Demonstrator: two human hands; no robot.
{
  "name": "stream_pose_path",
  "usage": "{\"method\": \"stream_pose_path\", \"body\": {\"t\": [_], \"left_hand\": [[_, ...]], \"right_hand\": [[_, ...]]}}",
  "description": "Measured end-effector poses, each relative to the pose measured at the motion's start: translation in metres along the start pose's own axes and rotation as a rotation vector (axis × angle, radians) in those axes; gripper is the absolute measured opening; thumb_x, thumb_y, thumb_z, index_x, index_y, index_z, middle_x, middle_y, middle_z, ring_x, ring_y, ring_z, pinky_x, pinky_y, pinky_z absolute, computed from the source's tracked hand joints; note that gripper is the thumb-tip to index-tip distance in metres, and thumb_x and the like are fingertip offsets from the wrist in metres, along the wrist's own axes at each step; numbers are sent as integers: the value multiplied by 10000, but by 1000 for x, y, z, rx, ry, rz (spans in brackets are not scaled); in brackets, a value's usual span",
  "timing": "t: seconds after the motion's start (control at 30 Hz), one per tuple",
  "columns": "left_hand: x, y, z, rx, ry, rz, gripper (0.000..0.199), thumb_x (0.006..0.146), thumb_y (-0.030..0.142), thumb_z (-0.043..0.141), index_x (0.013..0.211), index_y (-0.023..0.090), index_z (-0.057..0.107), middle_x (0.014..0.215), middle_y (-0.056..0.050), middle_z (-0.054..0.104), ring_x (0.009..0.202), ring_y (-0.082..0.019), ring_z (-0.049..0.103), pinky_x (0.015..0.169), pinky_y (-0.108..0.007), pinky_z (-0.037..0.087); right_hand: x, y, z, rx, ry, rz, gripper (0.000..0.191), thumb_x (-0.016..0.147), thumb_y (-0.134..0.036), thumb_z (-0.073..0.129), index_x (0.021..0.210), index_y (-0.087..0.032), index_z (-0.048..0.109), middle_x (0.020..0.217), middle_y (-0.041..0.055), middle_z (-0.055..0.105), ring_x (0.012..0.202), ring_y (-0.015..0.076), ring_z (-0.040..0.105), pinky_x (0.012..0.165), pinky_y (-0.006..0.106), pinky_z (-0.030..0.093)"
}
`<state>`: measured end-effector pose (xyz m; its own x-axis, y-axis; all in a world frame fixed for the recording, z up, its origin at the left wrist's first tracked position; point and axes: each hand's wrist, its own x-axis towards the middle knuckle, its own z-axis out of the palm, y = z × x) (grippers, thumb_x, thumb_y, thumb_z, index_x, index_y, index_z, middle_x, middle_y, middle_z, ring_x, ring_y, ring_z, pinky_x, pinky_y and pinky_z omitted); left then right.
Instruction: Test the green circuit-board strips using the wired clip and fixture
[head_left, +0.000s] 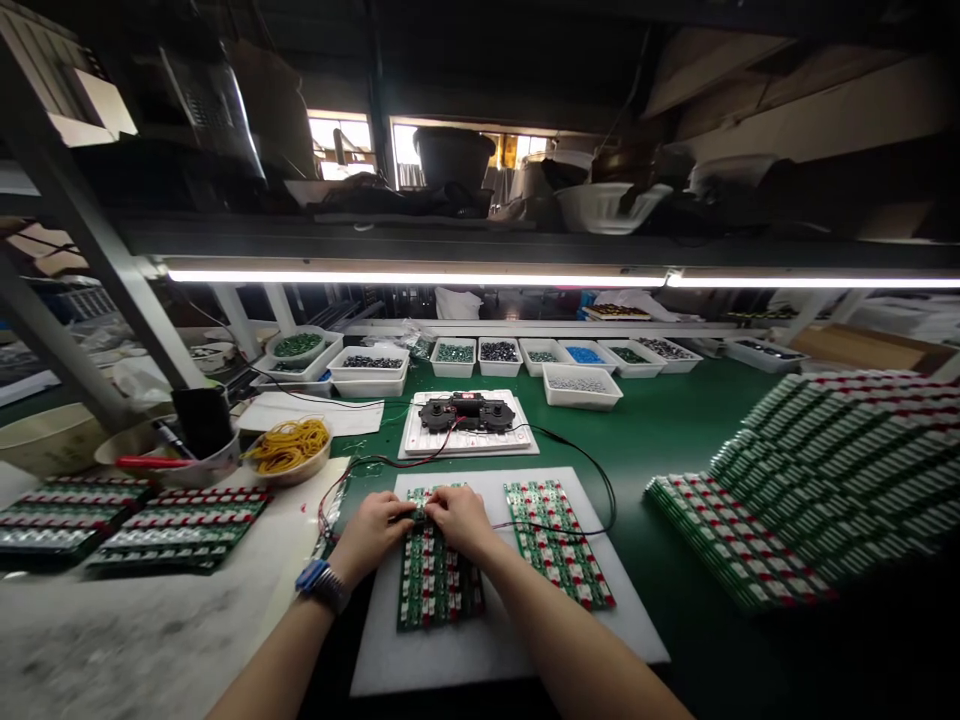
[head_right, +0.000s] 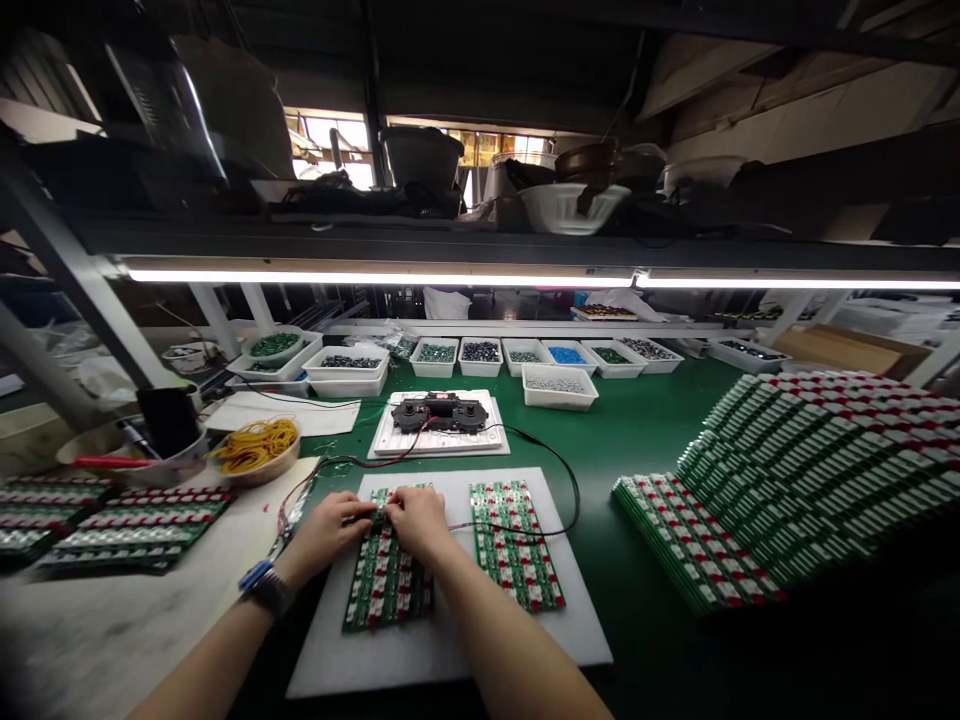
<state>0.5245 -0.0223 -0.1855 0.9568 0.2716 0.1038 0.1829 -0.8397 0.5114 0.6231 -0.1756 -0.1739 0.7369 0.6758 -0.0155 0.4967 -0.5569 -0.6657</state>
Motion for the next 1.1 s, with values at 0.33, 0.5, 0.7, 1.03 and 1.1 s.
{"method": "stream_pose_path", "body": {"t": [0.33, 0.5, 0.7, 1.03, 1.1], "left_hand": [[9, 1, -3, 108, -135, -38, 336, 819, 373, 558, 1074, 274, 753, 975, -60, 714, 979, -265, 574, 907, -350, 430], [9, 3, -3, 113, -153, -54, 348, 816, 368, 542, 1079, 273, 750, 980, -63, 704, 989, -277, 562, 914, -365, 418], [9, -1, -1, 114, -157, -38, 322, 818, 347, 527, 1023, 266, 762, 956, -61, 699, 974, -273, 560, 911, -371, 408], [10, -7, 3, 91, -147, -27, 352, 823, 389, 522, 1060, 266, 752, 945, -58, 703, 972, -273, 567, 900, -364, 405], [10, -7, 4, 86, -148, -28, 349, 823, 386, 522, 1059, 270, 752, 952, -56, 707, 973, -271, 570, 903, -364, 402]], "right_hand": [[8, -7, 6, -127, -18, 73, 204, 884, -290, 537, 931, -235, 728, 988, 54, 747, 1033, 235, 608, 839, 312, 358], [7, -8, 8, -133, -6, 60, 209, 896, -328, 536, 908, -239, 725, 970, 58, 747, 1030, 251, 606, 844, 336, 358], [4, -9, 14, -131, 86, 65, 331, 860, -546, 612, 841, -236, 724, 904, 64, 745, 989, 263, 607, 816, 331, 354], [-1, -5, 17, -137, 153, 27, 229, 914, -375, 550, 871, -246, 735, 926, 43, 741, 974, 220, 603, 767, 302, 329], [-1, -5, 17, -136, 157, 26, 226, 911, -366, 552, 866, -246, 737, 923, 41, 743, 970, 218, 604, 765, 301, 327]]}}
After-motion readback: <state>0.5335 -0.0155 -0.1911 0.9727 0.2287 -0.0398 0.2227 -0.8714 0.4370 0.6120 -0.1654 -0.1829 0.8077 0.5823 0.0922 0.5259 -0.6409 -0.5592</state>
